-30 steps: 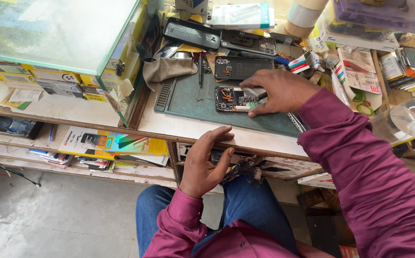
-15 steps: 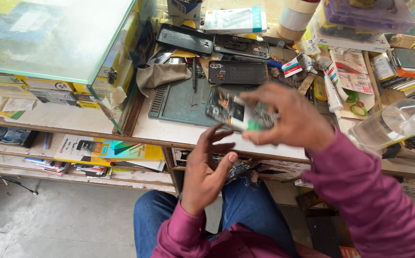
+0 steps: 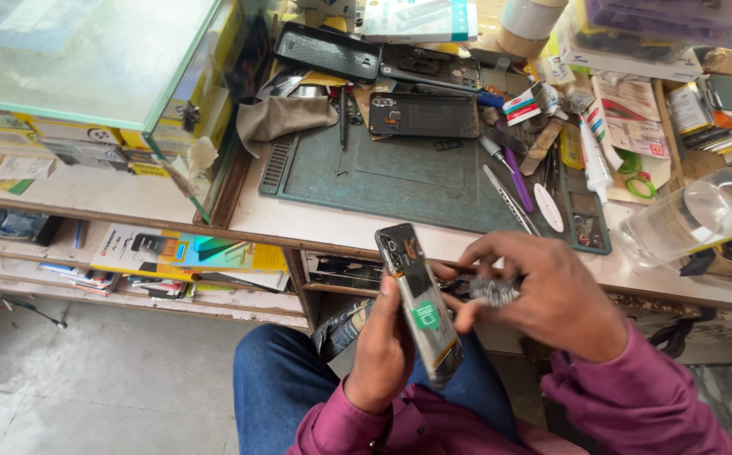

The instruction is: The person cleans the back cover and internal components of a disassembled smartphone using a brush and tweezers, then aligns and snaps the back cover onto the phone body.

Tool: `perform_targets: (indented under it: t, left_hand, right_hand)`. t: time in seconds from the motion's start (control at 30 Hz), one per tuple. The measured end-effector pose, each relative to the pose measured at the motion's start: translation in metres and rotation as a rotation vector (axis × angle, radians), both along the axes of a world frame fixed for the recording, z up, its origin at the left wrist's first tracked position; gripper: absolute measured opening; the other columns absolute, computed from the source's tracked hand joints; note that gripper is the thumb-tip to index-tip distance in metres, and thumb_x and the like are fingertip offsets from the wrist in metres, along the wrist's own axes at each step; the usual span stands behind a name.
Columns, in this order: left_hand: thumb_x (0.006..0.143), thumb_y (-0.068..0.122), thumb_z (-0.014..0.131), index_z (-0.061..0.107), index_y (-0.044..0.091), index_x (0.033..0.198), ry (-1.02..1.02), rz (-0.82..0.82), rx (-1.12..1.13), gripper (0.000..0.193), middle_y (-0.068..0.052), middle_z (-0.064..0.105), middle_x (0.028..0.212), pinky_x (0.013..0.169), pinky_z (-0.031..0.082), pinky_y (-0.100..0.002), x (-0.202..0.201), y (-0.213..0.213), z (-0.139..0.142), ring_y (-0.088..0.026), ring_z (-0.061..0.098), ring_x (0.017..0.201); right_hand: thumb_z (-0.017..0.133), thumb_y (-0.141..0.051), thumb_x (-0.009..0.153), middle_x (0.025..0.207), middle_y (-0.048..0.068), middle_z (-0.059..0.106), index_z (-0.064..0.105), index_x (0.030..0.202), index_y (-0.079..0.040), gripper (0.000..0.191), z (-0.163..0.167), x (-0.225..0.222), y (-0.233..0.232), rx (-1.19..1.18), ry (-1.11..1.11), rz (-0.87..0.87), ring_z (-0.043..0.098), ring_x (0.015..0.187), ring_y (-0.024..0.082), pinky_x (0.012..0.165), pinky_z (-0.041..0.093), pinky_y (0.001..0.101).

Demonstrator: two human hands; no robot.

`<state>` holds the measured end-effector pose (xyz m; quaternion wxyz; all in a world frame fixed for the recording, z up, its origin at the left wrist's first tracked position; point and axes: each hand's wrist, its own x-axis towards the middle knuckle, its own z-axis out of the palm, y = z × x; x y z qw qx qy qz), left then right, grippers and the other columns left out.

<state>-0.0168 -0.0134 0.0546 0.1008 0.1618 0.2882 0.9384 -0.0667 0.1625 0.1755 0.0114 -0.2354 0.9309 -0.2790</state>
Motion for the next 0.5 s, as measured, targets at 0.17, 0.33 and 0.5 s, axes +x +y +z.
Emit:
perform_targets:
  t: [0.17, 0.33, 0.5]
  left_hand:
    - [0.107, 0.05, 0.023, 0.041, 0.002, 0.15, -0.16, -0.05, 0.207, 0.067, -0.021, 0.054, 0.145, 0.094, 0.06, -0.044, 0.0, 0.003, 0.004, -0.034, 0.067, 0.117]
    - [0.106, 0.041, 0.044, 0.046, 0.003, 0.148, -0.216, -0.08, 0.08, 0.056, -0.021, 0.06, 0.141, 0.093, 0.06, -0.044, -0.001, -0.005, 0.004, -0.035, 0.067, 0.116]
    - [0.108, 0.031, 0.056, 0.054, -0.003, 0.136, -0.158, -0.084, 0.06, 0.044, -0.021, 0.073, 0.114, 0.083, 0.061, -0.044, -0.007, -0.01, -0.009, -0.035, 0.071, 0.097]
  right_hand:
    - [0.093, -0.05, 0.047, 0.081, 0.001, 0.065, 0.069, 0.11, -0.013, 0.077, -0.009, -0.005, 0.022, 0.017, -0.076, 0.01, 0.065, 0.073, 0.014, 0.061, 0.052, 0.0317]
    - [0.07, -0.041, 0.085, 0.095, 0.002, 0.067, 0.067, 0.125, -0.009, 0.051, -0.022, -0.003, 0.045, -0.21, -0.113, 0.087, 0.065, 0.087, 0.013, 0.074, 0.052, 0.0284]
    - [0.061, -0.03, 0.101, 0.107, 0.005, 0.064, 0.065, 0.121, -0.004, 0.034, -0.031, -0.003, 0.054, -0.3, 0.042, 0.198, 0.063, 0.099, 0.014, 0.086, 0.05, 0.0273]
